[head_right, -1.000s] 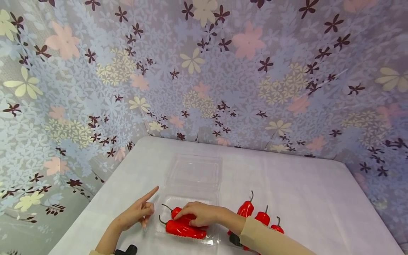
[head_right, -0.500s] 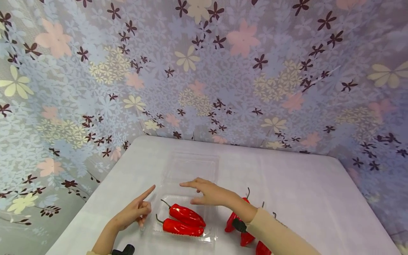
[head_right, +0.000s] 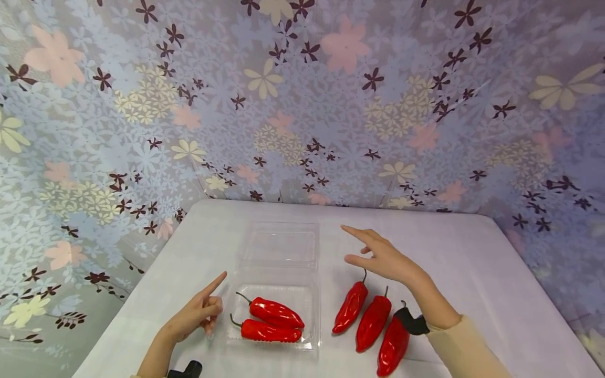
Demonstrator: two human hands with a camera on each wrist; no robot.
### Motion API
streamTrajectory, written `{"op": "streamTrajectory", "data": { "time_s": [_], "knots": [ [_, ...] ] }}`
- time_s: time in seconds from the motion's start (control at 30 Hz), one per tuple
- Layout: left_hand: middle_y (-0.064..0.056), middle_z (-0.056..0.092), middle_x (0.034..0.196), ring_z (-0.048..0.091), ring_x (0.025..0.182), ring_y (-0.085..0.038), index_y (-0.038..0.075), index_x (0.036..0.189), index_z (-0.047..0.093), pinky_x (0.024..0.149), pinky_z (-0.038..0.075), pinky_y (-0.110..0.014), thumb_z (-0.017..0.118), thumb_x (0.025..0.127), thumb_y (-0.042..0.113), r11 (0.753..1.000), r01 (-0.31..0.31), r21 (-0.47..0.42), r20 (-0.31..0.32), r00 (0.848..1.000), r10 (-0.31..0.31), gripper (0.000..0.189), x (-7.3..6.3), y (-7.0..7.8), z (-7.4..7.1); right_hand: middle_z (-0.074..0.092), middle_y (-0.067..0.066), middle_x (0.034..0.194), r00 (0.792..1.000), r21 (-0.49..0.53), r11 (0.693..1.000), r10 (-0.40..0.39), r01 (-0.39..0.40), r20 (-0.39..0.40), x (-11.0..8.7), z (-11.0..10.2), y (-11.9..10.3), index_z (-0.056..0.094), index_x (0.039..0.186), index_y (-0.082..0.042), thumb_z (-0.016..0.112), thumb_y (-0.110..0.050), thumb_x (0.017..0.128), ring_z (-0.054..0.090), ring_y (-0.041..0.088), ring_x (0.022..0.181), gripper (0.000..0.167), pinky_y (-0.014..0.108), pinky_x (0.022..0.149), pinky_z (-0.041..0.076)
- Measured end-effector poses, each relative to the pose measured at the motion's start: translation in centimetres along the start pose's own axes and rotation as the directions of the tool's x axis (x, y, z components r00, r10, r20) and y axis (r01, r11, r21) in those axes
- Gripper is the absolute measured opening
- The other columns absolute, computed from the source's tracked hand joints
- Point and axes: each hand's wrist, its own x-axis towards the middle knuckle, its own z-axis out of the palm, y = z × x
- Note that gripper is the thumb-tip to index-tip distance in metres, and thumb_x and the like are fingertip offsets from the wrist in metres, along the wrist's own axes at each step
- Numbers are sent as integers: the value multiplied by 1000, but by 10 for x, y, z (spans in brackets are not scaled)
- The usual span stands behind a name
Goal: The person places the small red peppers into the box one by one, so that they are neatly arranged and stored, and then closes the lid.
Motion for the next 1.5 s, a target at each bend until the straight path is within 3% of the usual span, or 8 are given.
{"op": "streamTrajectory", "data": {
  "time_s": [0.13,0.3,0.4,0.47,0.8,1.03,1.3,1.5],
  "knots": [
    [-1,46,67,47,49,-9,13,153,1,46,49,-23,49,92,-1,1000,13,-16,4,1000,-13,79,-1,-1,2,32,29,138,978,37,980,199,-197,-60,-42,-7,22,26,150,-11,63,-38,89,53,48,105,76,54,72,52],
    [-2,45,68,47,51,-9,14,153,1,46,50,-23,50,91,0,999,17,-33,-2,1000,-17,80,-2,1,0,28,40,133,869,63,870,493,-490,-39,-82,2,42,19,150,-3,59,-50,88,51,53,104,88,53,71,53],
    [-2,46,68,47,51,-9,13,153,1,46,50,-23,50,90,-1,1000,15,-27,-3,1000,-15,81,-2,2,0,27,43,131,813,71,811,582,-580,-11,-96,11,49,19,148,0,58,-53,86,49,55,104,91,51,69,54],
    [-2,46,68,47,51,-9,13,153,1,46,50,-23,50,90,-1,1000,13,-25,-2,1000,-13,81,-2,2,1,27,44,129,797,80,794,604,-602,-5,-103,18,50,20,148,0,59,-53,86,48,56,104,90,48,65,55],
    [-2,46,67,47,50,-9,13,153,1,46,49,-22,51,90,1,1000,12,-23,-5,1000,-12,81,-1,2,1,40,41,113,772,1,772,636,-636,10,-118,49,45,33,142,4,64,-54,81,56,41,86,89,45,58,56],
    [-2,46,67,47,50,-9,15,153,1,46,49,-22,48,92,0,999,26,-22,-3,1000,-27,79,-1,2,1,46,33,103,724,21,723,689,-690,47,-125,63,42,34,141,4,65,-57,78,55,22,65,93,36,56,55],
    [-2,46,66,47,50,-9,13,153,1,45,49,-22,50,91,0,1000,7,-20,-3,1000,-7,80,0,2,1,50,26,100,755,-86,754,655,-651,20,-123,69,44,36,139,6,66,-60,76,53,30,80,96,47,62,55],
    [-2,45,66,46,50,-9,14,153,1,46,49,-22,50,91,-1,1000,18,-11,-6,1000,-18,80,-1,1,1,49,22,98,734,-82,734,678,-674,34,-123,72,43,34,139,5,66,-63,73,50,31,83,100,47,62,54]
  ]
}}
